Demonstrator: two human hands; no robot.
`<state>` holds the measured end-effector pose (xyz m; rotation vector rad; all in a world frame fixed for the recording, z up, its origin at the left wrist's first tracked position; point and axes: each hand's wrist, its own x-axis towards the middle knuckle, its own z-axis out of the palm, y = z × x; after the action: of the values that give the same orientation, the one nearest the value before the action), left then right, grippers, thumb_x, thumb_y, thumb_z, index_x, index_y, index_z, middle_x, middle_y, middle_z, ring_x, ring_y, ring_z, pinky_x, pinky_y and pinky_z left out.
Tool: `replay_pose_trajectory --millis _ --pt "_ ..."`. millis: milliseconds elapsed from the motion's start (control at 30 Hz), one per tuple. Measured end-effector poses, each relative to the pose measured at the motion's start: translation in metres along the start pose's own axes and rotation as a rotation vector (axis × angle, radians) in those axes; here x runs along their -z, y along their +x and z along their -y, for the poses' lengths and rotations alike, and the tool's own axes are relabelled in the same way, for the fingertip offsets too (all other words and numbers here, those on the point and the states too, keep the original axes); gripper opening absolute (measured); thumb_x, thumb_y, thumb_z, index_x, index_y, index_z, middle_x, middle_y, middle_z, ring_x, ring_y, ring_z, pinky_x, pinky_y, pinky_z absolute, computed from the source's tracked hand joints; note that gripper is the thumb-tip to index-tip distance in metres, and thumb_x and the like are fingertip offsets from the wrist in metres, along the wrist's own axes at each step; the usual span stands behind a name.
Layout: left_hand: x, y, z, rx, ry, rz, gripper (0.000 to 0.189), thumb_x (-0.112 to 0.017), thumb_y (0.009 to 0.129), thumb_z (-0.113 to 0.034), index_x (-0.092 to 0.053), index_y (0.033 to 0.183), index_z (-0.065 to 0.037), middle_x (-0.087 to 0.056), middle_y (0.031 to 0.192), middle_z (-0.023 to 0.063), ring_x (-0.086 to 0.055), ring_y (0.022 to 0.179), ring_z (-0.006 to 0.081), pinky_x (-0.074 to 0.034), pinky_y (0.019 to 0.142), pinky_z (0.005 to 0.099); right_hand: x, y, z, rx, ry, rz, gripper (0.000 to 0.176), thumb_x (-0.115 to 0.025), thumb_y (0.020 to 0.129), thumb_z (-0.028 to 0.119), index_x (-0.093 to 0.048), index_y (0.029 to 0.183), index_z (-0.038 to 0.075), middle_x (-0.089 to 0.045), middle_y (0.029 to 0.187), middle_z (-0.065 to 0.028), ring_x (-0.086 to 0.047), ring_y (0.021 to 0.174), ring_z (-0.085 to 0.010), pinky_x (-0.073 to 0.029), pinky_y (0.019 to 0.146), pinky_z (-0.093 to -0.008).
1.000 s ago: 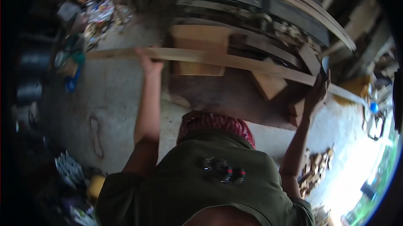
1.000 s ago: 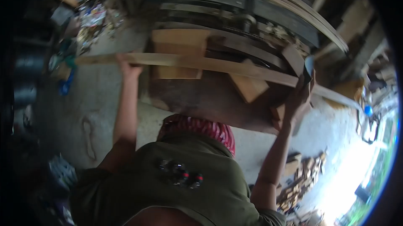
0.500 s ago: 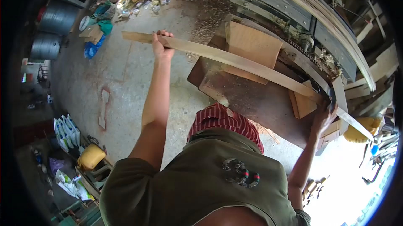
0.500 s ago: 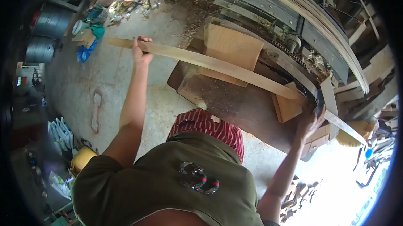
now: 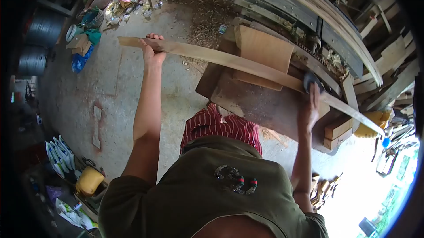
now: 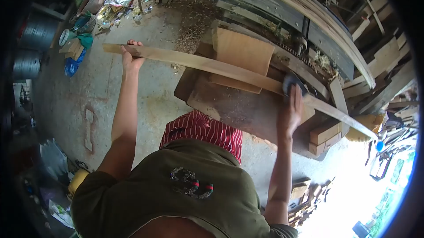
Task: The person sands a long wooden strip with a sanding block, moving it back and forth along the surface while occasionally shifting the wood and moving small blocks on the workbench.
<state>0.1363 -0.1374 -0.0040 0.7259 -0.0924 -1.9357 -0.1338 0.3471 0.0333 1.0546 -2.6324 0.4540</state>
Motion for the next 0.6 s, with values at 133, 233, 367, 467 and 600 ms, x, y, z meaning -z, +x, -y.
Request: replay_pose_trajectory --millis 133,233,367,467,600 --pt "0.012 0.015 -0.005 -0.083 0.066 0.035 0.050 -0.026 0.102 -0.055 -0.053 0.095 -0.014 -0.066 0.094 0.0012 -0.062 0.082 0.0186 -0.052 0.084 0.0399 -0.010 0.004 0.027 -0.071 0.117 0.013 0.051 -0.050 0.089 -0.001 -0.048 0.139 0.001 -0.047 0.144 -0.0173 -0.046 0.133 -0.0339 -0.036 0.113 -0.0422" --pt "0.015 0.016 -0.001 -0.062 0.089 0.088 0.055 -0.022 0.102 -0.057 -0.055 0.097 -0.013 -0.067 0.101 0.0029 -0.064 0.089 0.0209 -0.052 0.087 0.0416 -0.038 0.024 0.135 0.267 0.232 0.065 0.059 -0.050 0.082 -0.002 -0.044 0.141 0.000 -0.044 0.147 -0.0177 -0.042 0.136 -0.0325 -0.032 0.116 -0.0417" --pt "-0.002 0.007 -0.006 0.010 0.070 -0.017 0.049 -0.026 0.102 -0.055 -0.052 0.101 -0.013 -0.064 0.112 0.0049 -0.062 0.099 0.0242 -0.050 0.088 0.0429 -0.070 0.047 0.246 0.521 0.356 0.135 0.059 -0.050 0.083 -0.002 -0.043 0.141 -0.001 -0.040 0.149 -0.0188 -0.035 0.141 -0.0290 -0.027 0.119 -0.0402" --pt "-0.004 0.013 -0.014 0.041 0.040 -0.138 0.047 -0.029 0.102 -0.054 -0.049 0.104 -0.012 -0.061 0.110 0.0056 -0.060 0.094 0.0239 -0.051 0.082 0.0420 -0.056 0.055 0.228 0.616 0.368 0.262 0.060 -0.051 0.079 -0.003 -0.045 0.138 -0.001 -0.042 0.147 -0.0178 -0.038 0.139 -0.0303 -0.029 0.117 -0.0388" --pt "0.010 0.036 -0.019 -0.160 0.133 -0.237 0.043 -0.035 0.102 -0.053 -0.047 0.109 -0.012 -0.049 0.091 0.0052 -0.052 0.077 0.0233 -0.052 0.072 0.0431 -0.005 0.028 0.135 0.416 0.293 0.217 0.059 -0.049 0.077 -0.013 -0.054 0.133 0.003 -0.051 0.140 -0.0167 -0.047 0.132 -0.0321 -0.038 0.111 -0.0416"
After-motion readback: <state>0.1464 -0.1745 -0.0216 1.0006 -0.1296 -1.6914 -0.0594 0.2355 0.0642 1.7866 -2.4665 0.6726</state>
